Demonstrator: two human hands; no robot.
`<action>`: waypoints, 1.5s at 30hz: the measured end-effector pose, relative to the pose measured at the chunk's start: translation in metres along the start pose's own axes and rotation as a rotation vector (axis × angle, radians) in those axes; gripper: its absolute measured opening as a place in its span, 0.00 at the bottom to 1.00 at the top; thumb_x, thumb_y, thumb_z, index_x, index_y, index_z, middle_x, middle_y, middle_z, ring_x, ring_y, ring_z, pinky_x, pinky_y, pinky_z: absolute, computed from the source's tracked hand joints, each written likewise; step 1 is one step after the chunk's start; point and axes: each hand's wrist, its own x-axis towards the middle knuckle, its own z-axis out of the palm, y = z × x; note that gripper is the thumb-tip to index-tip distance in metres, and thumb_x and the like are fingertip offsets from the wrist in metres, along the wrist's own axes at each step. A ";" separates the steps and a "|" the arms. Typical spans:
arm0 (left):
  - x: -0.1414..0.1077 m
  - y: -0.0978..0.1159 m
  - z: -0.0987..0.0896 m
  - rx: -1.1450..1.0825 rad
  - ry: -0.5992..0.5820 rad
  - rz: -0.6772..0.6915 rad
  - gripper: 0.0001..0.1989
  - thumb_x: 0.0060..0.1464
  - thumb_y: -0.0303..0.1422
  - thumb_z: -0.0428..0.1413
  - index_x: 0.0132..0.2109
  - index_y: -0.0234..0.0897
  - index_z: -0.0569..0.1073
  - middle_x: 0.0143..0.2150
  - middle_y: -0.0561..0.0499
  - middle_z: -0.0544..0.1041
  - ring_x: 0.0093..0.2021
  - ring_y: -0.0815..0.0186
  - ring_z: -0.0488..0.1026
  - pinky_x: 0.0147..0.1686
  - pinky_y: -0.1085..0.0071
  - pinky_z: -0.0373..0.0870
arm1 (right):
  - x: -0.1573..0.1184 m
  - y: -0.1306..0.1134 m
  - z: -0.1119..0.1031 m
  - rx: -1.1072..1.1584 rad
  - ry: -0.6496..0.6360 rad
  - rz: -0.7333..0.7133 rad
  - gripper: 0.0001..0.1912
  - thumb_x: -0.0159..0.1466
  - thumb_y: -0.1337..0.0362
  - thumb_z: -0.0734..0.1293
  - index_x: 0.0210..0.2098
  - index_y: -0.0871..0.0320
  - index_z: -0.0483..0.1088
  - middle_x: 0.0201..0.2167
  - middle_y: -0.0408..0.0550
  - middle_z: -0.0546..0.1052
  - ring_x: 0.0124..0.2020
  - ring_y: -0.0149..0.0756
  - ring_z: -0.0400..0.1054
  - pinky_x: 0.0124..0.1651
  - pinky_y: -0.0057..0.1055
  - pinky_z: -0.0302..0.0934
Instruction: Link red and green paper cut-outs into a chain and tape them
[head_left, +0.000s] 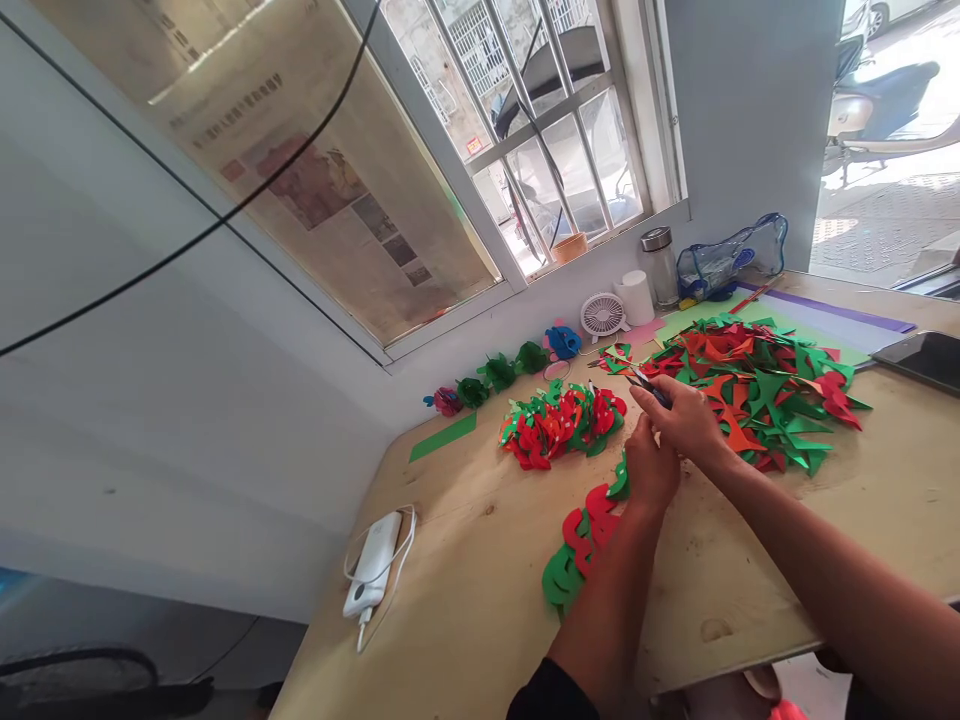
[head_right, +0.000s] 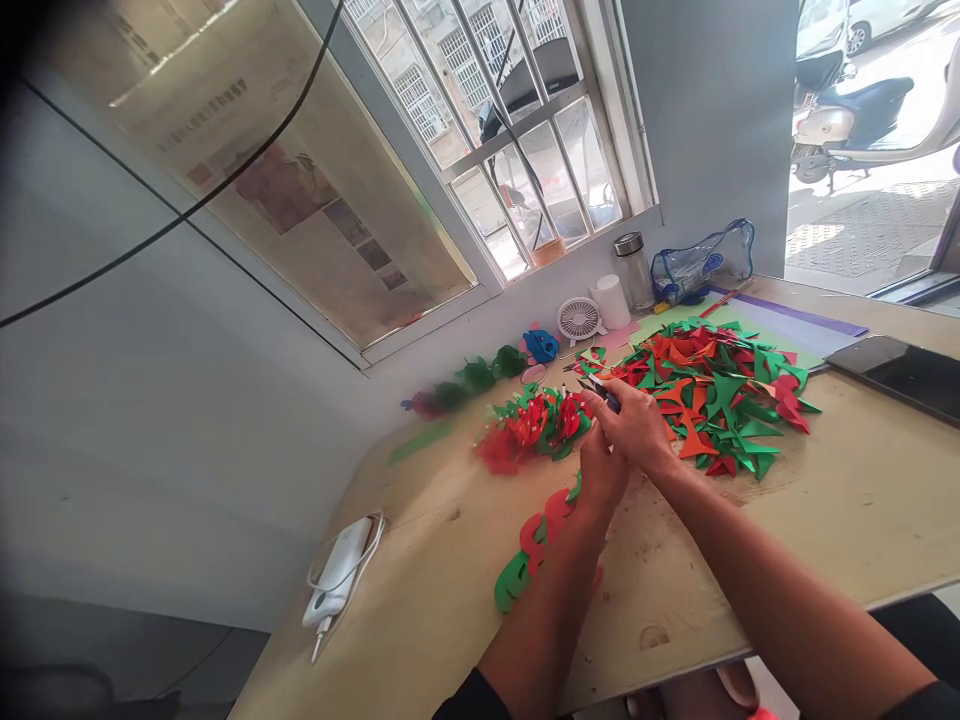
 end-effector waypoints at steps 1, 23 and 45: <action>-0.003 0.000 -0.005 0.008 -0.001 -0.006 0.15 0.49 0.23 0.49 0.43 0.37 0.73 0.39 0.45 0.78 0.39 0.60 0.74 0.38 0.68 0.67 | 0.000 0.000 0.001 -0.013 -0.019 -0.005 0.23 0.58 0.44 0.59 0.28 0.58 0.70 0.18 0.42 0.69 0.22 0.31 0.62 0.25 0.26 0.51; -0.028 -0.019 -0.097 -0.170 0.352 0.034 0.10 0.53 0.34 0.54 0.41 0.35 0.74 0.36 0.47 0.77 0.36 0.66 0.74 0.40 0.70 0.69 | -0.029 -0.003 0.026 -0.544 -0.261 -0.353 0.21 0.62 0.45 0.55 0.29 0.55 0.66 0.21 0.45 0.73 0.22 0.35 0.66 0.24 0.28 0.40; -0.028 -0.023 -0.109 0.367 0.308 0.280 0.09 0.54 0.26 0.52 0.40 0.38 0.74 0.37 0.46 0.76 0.41 0.61 0.72 0.45 0.63 0.66 | -0.040 -0.011 0.030 -0.670 -0.391 -0.440 0.18 0.63 0.48 0.56 0.33 0.55 0.66 0.29 0.48 0.78 0.24 0.37 0.69 0.24 0.29 0.38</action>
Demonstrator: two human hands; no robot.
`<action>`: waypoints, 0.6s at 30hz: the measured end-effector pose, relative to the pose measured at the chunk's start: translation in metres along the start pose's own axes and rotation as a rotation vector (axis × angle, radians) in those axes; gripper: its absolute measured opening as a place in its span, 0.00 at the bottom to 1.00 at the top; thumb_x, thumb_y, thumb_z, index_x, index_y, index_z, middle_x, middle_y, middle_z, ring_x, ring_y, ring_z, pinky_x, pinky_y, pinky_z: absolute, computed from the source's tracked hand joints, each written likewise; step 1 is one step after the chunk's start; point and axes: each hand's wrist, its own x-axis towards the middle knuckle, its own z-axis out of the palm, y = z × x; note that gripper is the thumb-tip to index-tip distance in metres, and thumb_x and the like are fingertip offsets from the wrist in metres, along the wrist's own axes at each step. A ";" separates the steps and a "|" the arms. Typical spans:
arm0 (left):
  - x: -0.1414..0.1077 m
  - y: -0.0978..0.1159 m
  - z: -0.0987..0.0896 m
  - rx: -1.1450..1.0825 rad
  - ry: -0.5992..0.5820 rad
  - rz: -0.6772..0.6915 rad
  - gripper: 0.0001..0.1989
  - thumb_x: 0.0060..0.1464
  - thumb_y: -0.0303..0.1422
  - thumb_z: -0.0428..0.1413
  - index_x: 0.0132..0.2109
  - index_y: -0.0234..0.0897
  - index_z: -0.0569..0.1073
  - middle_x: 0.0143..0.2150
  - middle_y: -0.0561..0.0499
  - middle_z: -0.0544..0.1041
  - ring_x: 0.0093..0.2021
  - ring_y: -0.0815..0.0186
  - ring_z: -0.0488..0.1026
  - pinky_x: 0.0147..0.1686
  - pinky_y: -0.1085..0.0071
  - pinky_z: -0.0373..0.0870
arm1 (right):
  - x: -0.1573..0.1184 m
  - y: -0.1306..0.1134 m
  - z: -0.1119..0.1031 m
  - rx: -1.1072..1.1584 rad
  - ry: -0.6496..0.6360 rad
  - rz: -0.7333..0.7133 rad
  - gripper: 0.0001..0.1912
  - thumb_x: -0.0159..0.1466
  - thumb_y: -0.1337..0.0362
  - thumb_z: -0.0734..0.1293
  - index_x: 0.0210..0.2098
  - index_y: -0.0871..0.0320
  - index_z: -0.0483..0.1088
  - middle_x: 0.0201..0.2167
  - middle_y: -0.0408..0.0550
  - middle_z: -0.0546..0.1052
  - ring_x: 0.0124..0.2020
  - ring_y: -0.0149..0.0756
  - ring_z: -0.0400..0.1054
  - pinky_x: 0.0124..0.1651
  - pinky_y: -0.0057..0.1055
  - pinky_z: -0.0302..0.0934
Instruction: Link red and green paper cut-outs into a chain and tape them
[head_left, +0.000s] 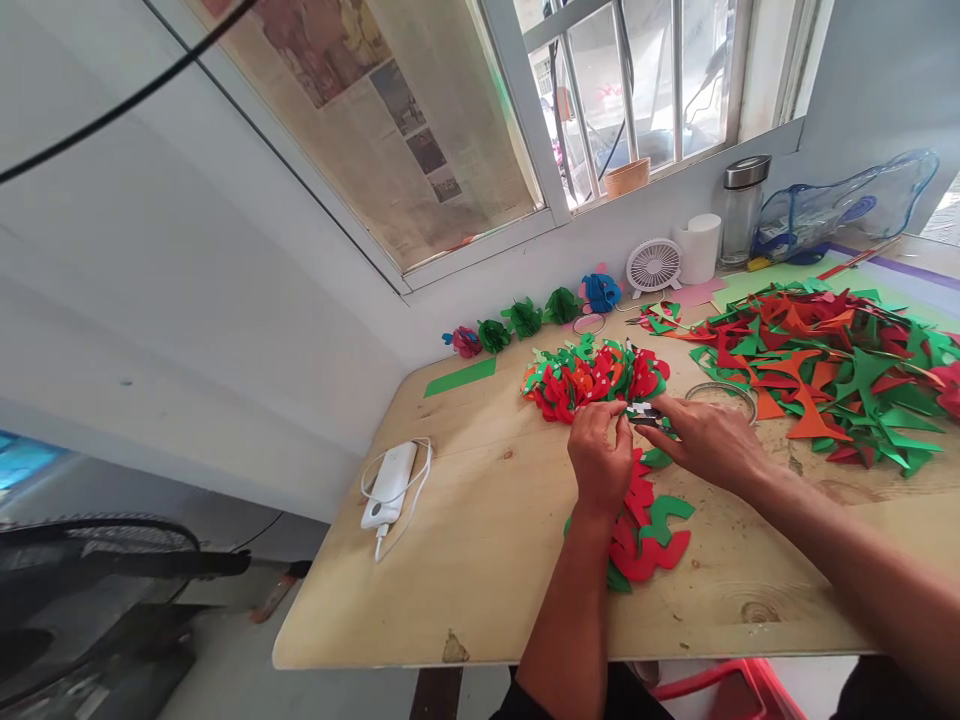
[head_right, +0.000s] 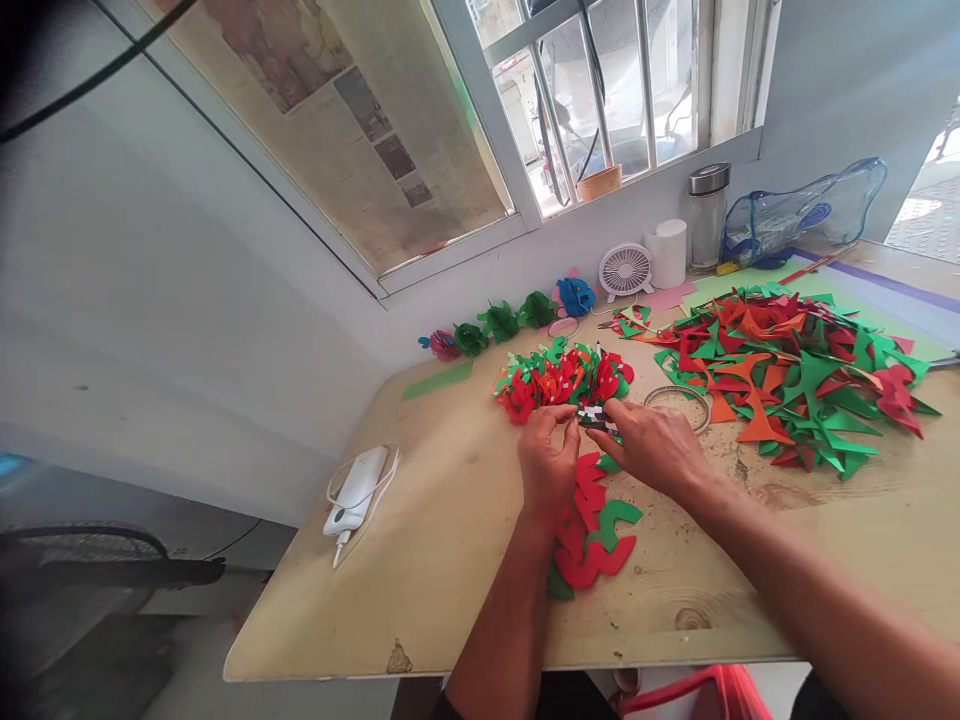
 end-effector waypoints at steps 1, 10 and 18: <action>0.000 -0.001 0.000 0.012 0.001 0.014 0.09 0.54 0.25 0.52 0.40 0.38 0.74 0.36 0.46 0.76 0.41 0.61 0.71 0.45 0.63 0.66 | 0.000 -0.001 0.000 0.001 -0.004 -0.003 0.18 0.63 0.48 0.56 0.33 0.55 0.66 0.29 0.48 0.78 0.25 0.37 0.69 0.24 0.29 0.39; 0.000 -0.004 0.002 0.103 0.017 0.097 0.08 0.53 0.23 0.52 0.38 0.37 0.73 0.36 0.48 0.75 0.39 0.64 0.69 0.42 0.67 0.66 | 0.000 -0.005 -0.007 -0.001 -0.061 -0.010 0.18 0.64 0.50 0.56 0.34 0.56 0.67 0.30 0.48 0.78 0.27 0.38 0.71 0.24 0.29 0.40; 0.000 -0.003 0.002 0.072 0.010 0.065 0.07 0.52 0.22 0.52 0.34 0.36 0.73 0.34 0.49 0.73 0.39 0.65 0.68 0.42 0.67 0.65 | 0.000 -0.006 -0.007 -0.030 -0.088 -0.018 0.18 0.65 0.50 0.56 0.36 0.57 0.67 0.32 0.49 0.79 0.29 0.42 0.73 0.24 0.29 0.40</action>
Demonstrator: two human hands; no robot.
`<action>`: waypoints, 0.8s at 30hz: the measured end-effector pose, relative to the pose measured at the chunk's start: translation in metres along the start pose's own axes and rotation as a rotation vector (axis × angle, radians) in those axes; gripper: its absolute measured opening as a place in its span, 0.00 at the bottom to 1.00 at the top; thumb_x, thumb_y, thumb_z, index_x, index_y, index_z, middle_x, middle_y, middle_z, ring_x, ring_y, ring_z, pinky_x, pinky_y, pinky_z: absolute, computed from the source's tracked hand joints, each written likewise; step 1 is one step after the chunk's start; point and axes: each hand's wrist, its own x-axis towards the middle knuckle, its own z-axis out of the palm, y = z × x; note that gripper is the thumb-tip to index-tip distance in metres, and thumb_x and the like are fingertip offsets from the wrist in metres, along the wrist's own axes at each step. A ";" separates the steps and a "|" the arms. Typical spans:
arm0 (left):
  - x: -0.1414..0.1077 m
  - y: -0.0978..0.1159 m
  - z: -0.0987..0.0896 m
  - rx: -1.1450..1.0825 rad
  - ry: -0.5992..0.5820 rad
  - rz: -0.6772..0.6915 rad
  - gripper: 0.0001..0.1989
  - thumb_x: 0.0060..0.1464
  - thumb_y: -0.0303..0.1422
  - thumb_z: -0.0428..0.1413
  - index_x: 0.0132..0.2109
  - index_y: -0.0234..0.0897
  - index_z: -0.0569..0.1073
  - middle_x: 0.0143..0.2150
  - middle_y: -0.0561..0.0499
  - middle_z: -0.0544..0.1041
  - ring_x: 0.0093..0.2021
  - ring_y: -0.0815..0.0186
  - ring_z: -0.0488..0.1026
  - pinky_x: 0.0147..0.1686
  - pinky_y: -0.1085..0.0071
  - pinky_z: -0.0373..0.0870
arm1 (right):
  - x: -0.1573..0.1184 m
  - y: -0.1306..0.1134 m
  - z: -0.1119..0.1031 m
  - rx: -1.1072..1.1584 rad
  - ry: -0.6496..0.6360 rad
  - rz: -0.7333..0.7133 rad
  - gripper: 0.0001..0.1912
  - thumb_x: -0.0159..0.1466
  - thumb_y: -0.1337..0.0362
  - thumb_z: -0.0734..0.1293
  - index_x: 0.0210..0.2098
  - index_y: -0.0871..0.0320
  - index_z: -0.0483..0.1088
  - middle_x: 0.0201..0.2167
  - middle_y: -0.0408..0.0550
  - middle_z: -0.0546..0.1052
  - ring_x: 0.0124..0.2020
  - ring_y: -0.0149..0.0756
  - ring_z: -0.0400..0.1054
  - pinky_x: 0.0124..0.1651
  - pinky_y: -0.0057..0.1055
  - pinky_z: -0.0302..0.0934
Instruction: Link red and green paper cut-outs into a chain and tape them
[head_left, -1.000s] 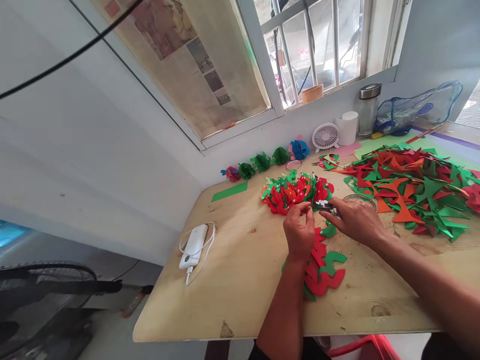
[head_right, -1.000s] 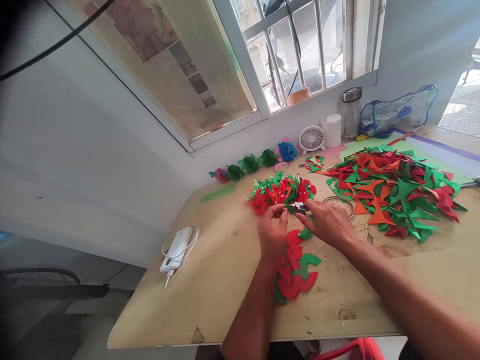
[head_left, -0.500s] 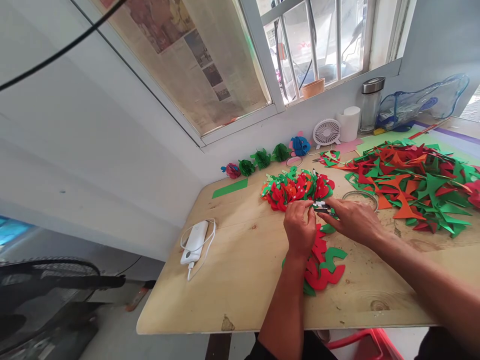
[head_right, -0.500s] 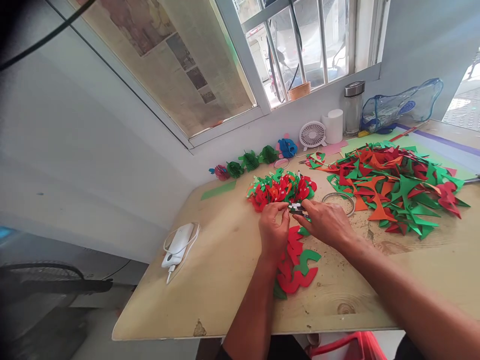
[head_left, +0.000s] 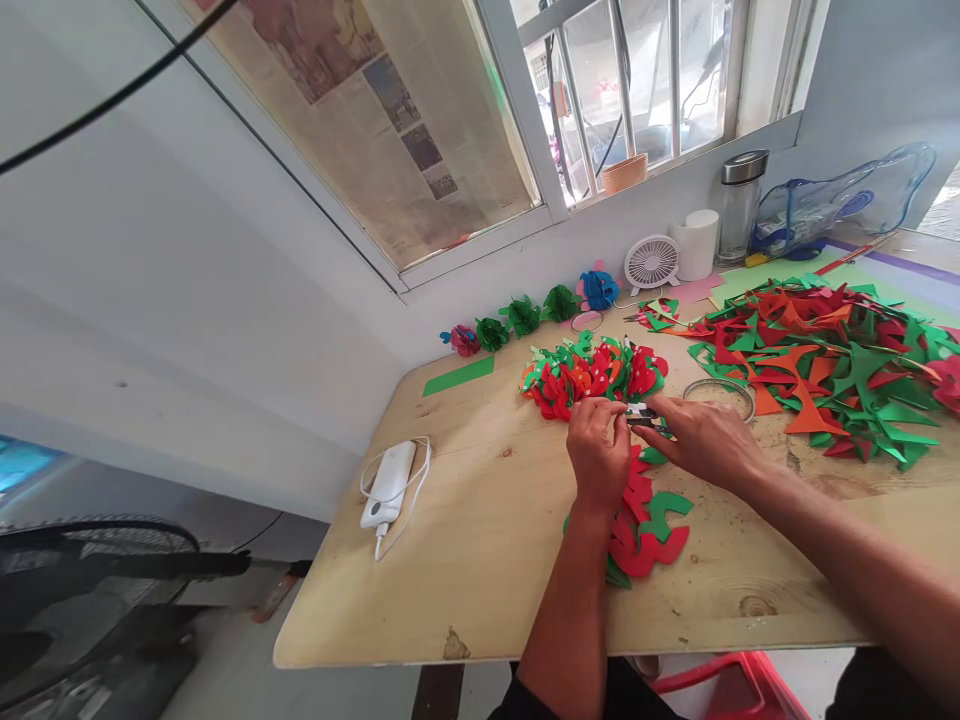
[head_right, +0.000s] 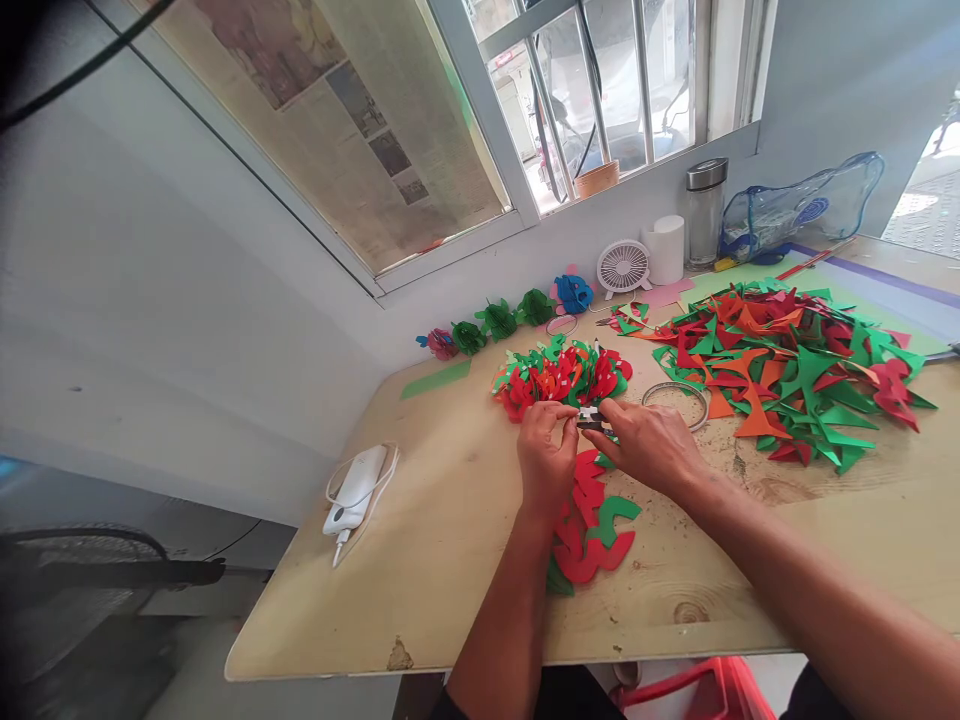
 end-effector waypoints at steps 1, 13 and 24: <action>0.000 0.001 0.000 -0.021 0.001 -0.010 0.07 0.52 0.22 0.52 0.34 0.36 0.72 0.34 0.49 0.73 0.39 0.65 0.69 0.42 0.67 0.65 | 0.000 0.000 0.000 -0.001 -0.005 0.002 0.18 0.65 0.50 0.56 0.36 0.57 0.67 0.32 0.49 0.79 0.30 0.42 0.73 0.24 0.29 0.40; 0.001 0.002 -0.003 -0.314 -0.011 -0.239 0.12 0.53 0.26 0.52 0.46 0.37 0.70 0.41 0.48 0.76 0.43 0.66 0.73 0.44 0.67 0.66 | 0.001 0.001 0.002 0.012 -0.022 -0.009 0.18 0.64 0.50 0.56 0.37 0.56 0.68 0.33 0.50 0.79 0.27 0.38 0.72 0.23 0.29 0.41; -0.001 -0.001 0.001 -0.180 -0.068 -0.177 0.17 0.52 0.22 0.52 0.48 0.41 0.69 0.38 0.51 0.76 0.44 0.65 0.72 0.47 0.65 0.67 | 0.000 -0.002 0.002 -0.002 -0.053 -0.045 0.16 0.64 0.51 0.57 0.35 0.57 0.66 0.31 0.49 0.78 0.28 0.41 0.72 0.24 0.29 0.38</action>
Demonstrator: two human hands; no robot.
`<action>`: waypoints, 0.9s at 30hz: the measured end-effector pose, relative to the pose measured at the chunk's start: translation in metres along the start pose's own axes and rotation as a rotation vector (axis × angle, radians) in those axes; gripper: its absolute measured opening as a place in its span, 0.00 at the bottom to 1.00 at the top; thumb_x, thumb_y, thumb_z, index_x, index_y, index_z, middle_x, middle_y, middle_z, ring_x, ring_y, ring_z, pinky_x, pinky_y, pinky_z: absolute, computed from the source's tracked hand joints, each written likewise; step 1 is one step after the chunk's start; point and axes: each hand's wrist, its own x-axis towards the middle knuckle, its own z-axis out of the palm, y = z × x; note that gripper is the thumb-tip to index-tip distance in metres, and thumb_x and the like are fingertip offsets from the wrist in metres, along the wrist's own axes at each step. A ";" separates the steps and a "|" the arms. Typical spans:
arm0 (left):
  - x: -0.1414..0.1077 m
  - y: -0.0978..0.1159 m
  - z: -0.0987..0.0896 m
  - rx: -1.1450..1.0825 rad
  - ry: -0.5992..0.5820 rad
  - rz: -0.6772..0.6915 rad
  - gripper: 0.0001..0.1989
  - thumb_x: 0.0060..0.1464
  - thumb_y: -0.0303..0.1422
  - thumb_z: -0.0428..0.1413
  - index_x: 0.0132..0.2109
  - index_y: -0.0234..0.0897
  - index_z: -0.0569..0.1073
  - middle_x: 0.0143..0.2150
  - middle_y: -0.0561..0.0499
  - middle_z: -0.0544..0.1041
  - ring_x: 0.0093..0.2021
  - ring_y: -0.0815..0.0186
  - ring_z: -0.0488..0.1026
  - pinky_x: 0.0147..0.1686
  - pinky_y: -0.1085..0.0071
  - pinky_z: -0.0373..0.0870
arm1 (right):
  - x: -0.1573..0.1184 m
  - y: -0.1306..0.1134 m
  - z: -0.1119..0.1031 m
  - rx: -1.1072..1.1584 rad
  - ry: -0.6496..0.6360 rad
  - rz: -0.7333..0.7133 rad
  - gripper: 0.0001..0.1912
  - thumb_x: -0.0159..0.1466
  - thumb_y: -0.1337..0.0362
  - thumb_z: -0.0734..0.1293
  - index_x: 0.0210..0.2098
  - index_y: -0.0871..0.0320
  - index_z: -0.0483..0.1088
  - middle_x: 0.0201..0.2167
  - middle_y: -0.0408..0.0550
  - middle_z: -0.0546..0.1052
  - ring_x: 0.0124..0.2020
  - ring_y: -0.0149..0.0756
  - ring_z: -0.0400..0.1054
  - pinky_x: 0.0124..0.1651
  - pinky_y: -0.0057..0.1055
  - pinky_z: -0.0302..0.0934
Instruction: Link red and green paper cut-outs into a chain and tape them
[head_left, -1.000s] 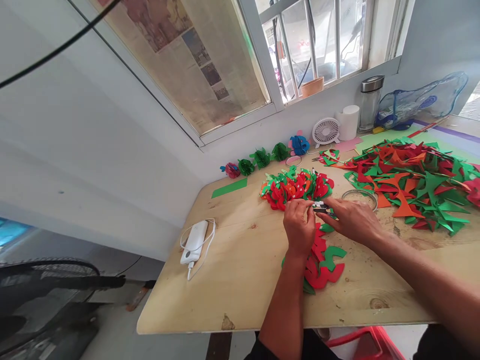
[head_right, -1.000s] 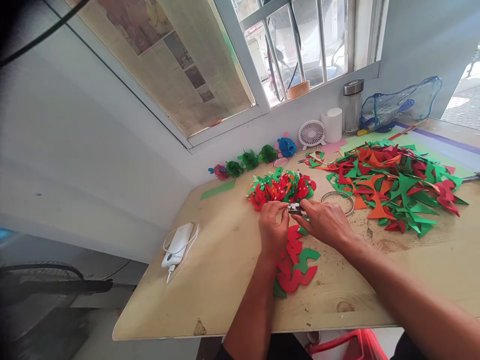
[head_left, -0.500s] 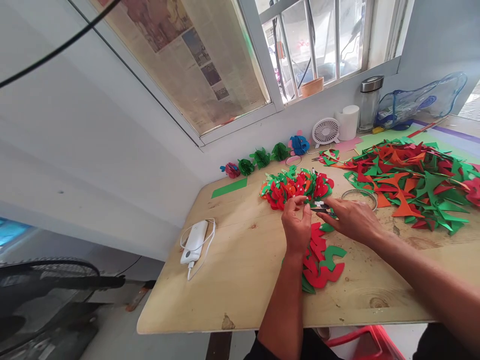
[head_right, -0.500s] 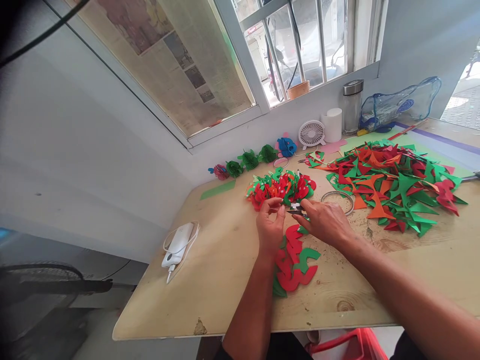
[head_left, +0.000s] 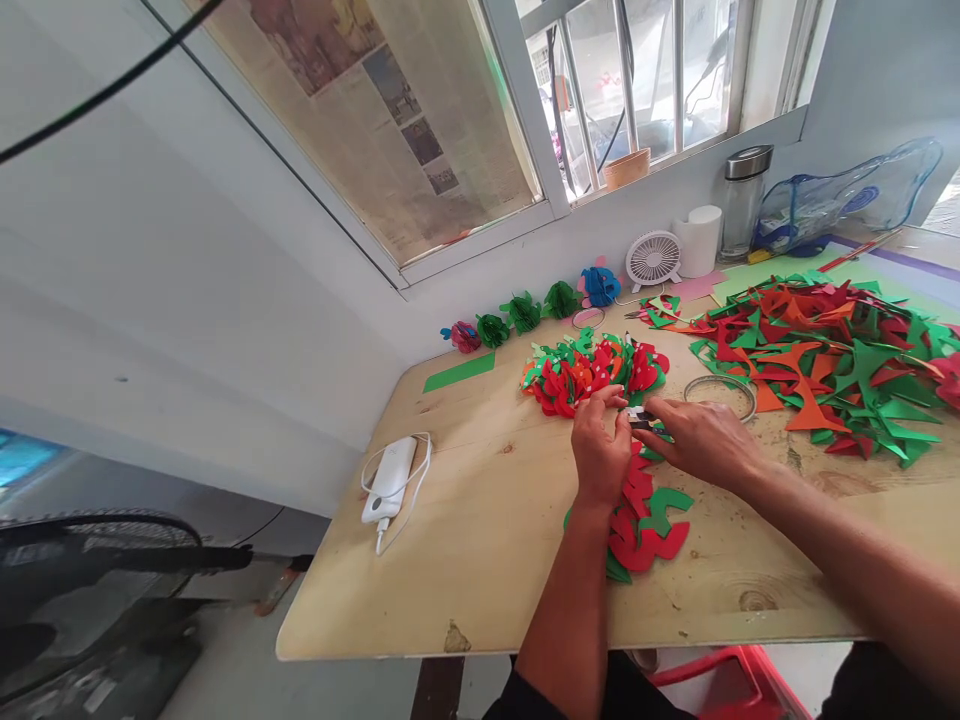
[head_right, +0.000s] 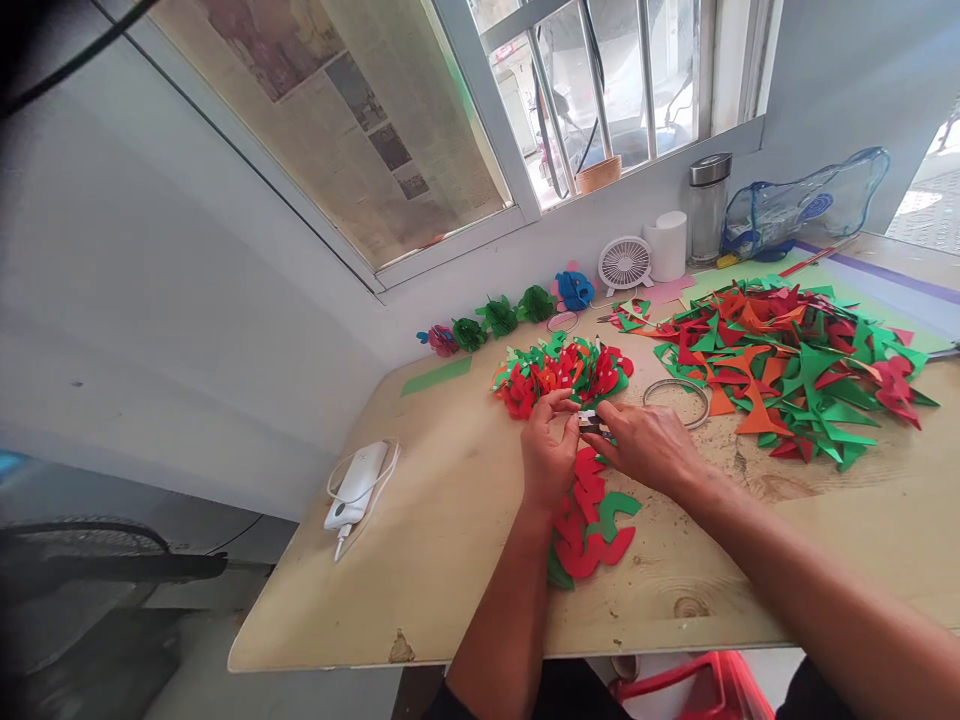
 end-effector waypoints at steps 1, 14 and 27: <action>0.000 0.000 0.000 0.012 -0.001 0.003 0.17 0.52 0.22 0.52 0.48 0.41 0.69 0.38 0.52 0.76 0.43 0.66 0.72 0.47 0.65 0.67 | 0.000 0.000 0.000 -0.001 -0.001 -0.003 0.16 0.64 0.52 0.57 0.34 0.57 0.66 0.30 0.49 0.78 0.27 0.40 0.72 0.24 0.29 0.37; -0.001 0.000 0.001 0.120 -0.002 0.086 0.19 0.51 0.21 0.51 0.49 0.40 0.68 0.36 0.51 0.73 0.40 0.64 0.70 0.45 0.66 0.66 | 0.000 -0.001 -0.002 0.030 -0.023 -0.023 0.16 0.64 0.52 0.56 0.34 0.56 0.66 0.31 0.51 0.78 0.26 0.40 0.71 0.24 0.29 0.40; -0.003 0.003 0.002 0.176 0.020 0.157 0.16 0.53 0.20 0.48 0.48 0.38 0.66 0.37 0.48 0.71 0.42 0.63 0.68 0.44 0.66 0.65 | 0.001 -0.003 -0.002 0.063 -0.046 0.025 0.16 0.63 0.52 0.56 0.34 0.56 0.66 0.29 0.50 0.78 0.28 0.40 0.71 0.24 0.28 0.39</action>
